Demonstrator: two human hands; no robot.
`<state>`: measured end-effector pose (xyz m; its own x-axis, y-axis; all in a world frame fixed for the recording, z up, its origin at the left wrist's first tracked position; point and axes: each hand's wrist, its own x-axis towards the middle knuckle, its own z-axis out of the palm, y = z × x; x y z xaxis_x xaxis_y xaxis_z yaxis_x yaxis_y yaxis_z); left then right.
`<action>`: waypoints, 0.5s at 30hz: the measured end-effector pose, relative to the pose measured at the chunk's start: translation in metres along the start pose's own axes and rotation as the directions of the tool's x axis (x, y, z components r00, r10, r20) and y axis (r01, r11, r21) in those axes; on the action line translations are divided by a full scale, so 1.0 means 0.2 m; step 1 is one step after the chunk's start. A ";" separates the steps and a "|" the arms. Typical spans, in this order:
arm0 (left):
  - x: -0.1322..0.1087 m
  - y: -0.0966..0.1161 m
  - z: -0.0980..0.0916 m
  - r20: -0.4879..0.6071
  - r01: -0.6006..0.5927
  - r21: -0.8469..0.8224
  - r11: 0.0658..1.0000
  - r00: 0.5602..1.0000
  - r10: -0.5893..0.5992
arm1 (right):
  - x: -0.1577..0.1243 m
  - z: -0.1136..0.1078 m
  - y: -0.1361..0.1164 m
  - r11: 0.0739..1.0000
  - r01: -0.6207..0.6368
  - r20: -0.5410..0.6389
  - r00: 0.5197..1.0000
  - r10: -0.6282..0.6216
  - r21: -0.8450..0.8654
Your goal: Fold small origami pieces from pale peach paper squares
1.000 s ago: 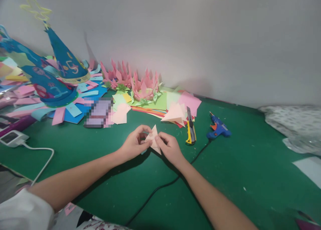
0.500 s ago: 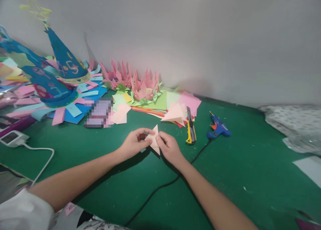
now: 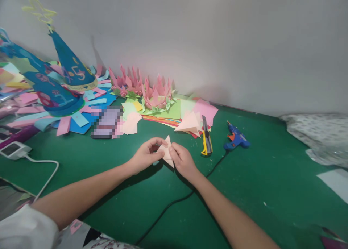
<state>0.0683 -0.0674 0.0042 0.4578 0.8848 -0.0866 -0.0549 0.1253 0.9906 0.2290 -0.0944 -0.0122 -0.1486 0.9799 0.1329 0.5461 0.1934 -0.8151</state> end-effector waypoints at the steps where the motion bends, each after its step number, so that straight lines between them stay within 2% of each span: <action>1: 0.00 -0.01 0.00 0.002 -0.007 -0.008 1.000 1.000 0.007 | 0.00 0.00 0.00 1.000 0.006 -0.005 1.000 -0.006 -0.006; 7: 0.01 -0.01 0.00 -0.026 0.008 -0.035 0.999 1.000 -0.009 | 0.00 0.00 -0.01 0.999 0.031 -0.011 0.999 -0.032 -0.028; 15: 0.01 -0.01 -0.02 -0.027 0.141 -0.281 0.949 0.988 -0.154 | -0.01 0.00 -0.02 0.997 0.069 -0.004 0.998 -0.069 -0.023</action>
<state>0.0655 -0.0641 0.0022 0.4368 0.8666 -0.2414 -0.2370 0.3697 0.8984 0.2272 -0.0961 -0.0100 -0.1829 0.9643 0.1914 0.5534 0.2619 -0.7907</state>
